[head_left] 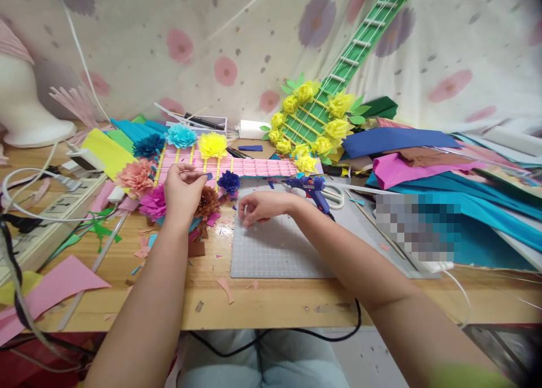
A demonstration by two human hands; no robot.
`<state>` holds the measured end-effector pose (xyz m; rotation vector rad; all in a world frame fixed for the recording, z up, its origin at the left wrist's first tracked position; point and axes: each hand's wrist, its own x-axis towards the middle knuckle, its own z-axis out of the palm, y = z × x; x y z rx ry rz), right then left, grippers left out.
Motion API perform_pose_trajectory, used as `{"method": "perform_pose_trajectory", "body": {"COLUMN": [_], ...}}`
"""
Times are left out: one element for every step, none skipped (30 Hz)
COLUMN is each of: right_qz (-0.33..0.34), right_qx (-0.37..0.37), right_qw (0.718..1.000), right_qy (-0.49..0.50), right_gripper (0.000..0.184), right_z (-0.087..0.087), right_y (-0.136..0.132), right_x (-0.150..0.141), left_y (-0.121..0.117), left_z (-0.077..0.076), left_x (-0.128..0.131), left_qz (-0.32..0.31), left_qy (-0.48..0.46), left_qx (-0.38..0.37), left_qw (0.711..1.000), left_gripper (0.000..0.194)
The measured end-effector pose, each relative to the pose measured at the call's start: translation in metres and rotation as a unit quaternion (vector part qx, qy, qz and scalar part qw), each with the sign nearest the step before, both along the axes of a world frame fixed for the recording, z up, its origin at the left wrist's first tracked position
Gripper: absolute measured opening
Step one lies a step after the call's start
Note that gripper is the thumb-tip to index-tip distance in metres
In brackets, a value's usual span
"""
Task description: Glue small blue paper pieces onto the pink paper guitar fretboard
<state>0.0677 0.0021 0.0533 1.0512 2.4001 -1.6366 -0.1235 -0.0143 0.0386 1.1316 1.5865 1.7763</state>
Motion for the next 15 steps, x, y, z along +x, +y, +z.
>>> {"method": "perform_pose_trajectory", "body": {"right_qz": [-0.013, -0.041, -0.082, -0.125, -0.162, -0.189, -0.205, -0.203, -0.189, -0.172, -0.156, -0.148, -0.146, -0.151, -0.161], "right_qx": [0.043, 0.092, 0.146, 0.198, 0.248, 0.298, 0.346, 0.392, 0.43, 0.455, 0.47, 0.477, 0.479, 0.479, 0.479], "right_qw": [0.999, 0.994, 0.986, 0.972, 0.955, 0.934, 0.912, 0.89, 0.873, 0.861, 0.855, 0.852, 0.851, 0.849, 0.848], "right_qy": [-0.023, -0.03, -0.021, 0.0, 0.027, 0.056, 0.084, 0.111, 0.135, 0.149, 0.156, 0.16, 0.16, 0.161, 0.16], "right_gripper": [0.008, 0.007, 0.008, 0.01, 0.015, 0.02, 0.025, 0.031, 0.036, 0.041, 0.045, 0.049, 0.052, 0.055, 0.057], "right_z": [0.002, 0.003, 0.004, 0.005, 0.004, 0.003, 0.001, -0.002, -0.006, -0.01, -0.015, -0.019, -0.023, -0.027, -0.03], "right_y": [0.0, 0.002, 0.003, 0.005, 0.007, 0.009, 0.012, 0.014, 0.016, 0.017, 0.019, 0.02, 0.021, 0.022, 0.022], "right_x": [0.007, 0.011, 0.012, 0.011, 0.007, 0.001, -0.007, -0.015, -0.023, -0.031, -0.038, -0.044, -0.05, -0.054, -0.058], "left_y": [0.0, 0.0, 0.0, 0.0, 0.0, 0.0, 0.0, 0.0, 0.0, 0.0, 0.001, 0.001, 0.001, 0.001, 0.002], "left_z": [-0.001, -0.003, -0.004, -0.004, -0.005, -0.005, -0.005, -0.005, -0.005, -0.006, -0.006, -0.006, -0.006, -0.007, -0.007], "left_x": [0.0, -0.001, -0.001, -0.001, -0.001, -0.001, -0.001, -0.001, -0.001, -0.001, -0.002, -0.002, -0.002, -0.003, -0.003], "left_qz": [-0.001, -0.001, 0.0, 0.002, 0.004, 0.003, 0.001, -0.001, -0.001, 0.002, 0.007, 0.013, 0.019, 0.023, 0.026], "left_qy": [0.018, 0.035, 0.049, 0.06, 0.067, 0.071, 0.073, 0.075, 0.078, 0.083, 0.088, 0.094, 0.099, 0.102, 0.105], "left_qx": [0.004, 0.01, 0.015, 0.02, 0.023, 0.026, 0.026, 0.027, 0.026, 0.025, 0.024, 0.024, 0.025, 0.026, 0.027], "left_qw": [1.0, 0.999, 0.999, 0.998, 0.997, 0.997, 0.997, 0.997, 0.997, 0.996, 0.996, 0.995, 0.995, 0.994, 0.994], "left_gripper": [0.032, 0.032, 0.032, 0.032, 0.033, 0.033, 0.035, 0.036, 0.038, 0.038, 0.039, 0.04, 0.04, 0.041, 0.041]}}
